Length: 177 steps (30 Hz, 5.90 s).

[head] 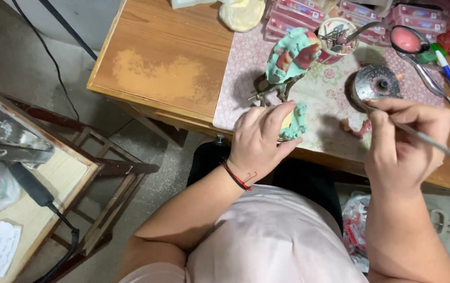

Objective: Refining a dental prosthesis on a plaster model and then placing it in a plastic bag

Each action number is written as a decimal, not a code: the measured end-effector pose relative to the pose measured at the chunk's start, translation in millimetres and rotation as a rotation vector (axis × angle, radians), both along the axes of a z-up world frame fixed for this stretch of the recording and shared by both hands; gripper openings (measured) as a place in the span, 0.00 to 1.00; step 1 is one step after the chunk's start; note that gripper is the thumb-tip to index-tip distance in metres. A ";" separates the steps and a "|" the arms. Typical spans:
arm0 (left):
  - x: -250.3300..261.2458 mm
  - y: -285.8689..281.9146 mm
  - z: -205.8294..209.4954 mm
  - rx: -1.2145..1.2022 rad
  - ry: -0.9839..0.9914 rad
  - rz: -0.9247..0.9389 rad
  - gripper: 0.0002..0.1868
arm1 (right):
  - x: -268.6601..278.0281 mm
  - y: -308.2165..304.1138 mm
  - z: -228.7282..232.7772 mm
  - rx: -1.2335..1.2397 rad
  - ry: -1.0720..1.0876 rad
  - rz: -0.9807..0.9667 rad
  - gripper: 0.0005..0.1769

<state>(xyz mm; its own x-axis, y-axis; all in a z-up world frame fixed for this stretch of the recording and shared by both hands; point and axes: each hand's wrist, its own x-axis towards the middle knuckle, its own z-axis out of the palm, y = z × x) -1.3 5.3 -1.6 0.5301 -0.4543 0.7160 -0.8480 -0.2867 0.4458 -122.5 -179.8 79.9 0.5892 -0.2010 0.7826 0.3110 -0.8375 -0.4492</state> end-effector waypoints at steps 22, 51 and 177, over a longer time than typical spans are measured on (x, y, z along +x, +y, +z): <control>63.9 65.4 71.0 -0.104 0.896 -0.227 0.39 | 96.2 -1.9 -27.3 -0.613 0.422 -0.272 0.08; -12.0 -70.3 82.4 0.164 -0.103 -0.438 0.11 | -215.3 -119.6 -47.3 -0.527 0.669 -0.847 0.08; -13.4 -161.0 51.7 0.059 0.940 -0.785 0.06 | -61.9 -132.2 -73.9 1.184 0.267 0.261 0.16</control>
<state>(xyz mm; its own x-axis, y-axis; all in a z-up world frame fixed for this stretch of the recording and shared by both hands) -14.6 -155.7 50.1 0.3973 -0.9018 0.1699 -0.1556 0.1163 0.9810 -184.4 -312.0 6.0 0.8307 -0.5546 0.0489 0.1897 0.1994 -0.9614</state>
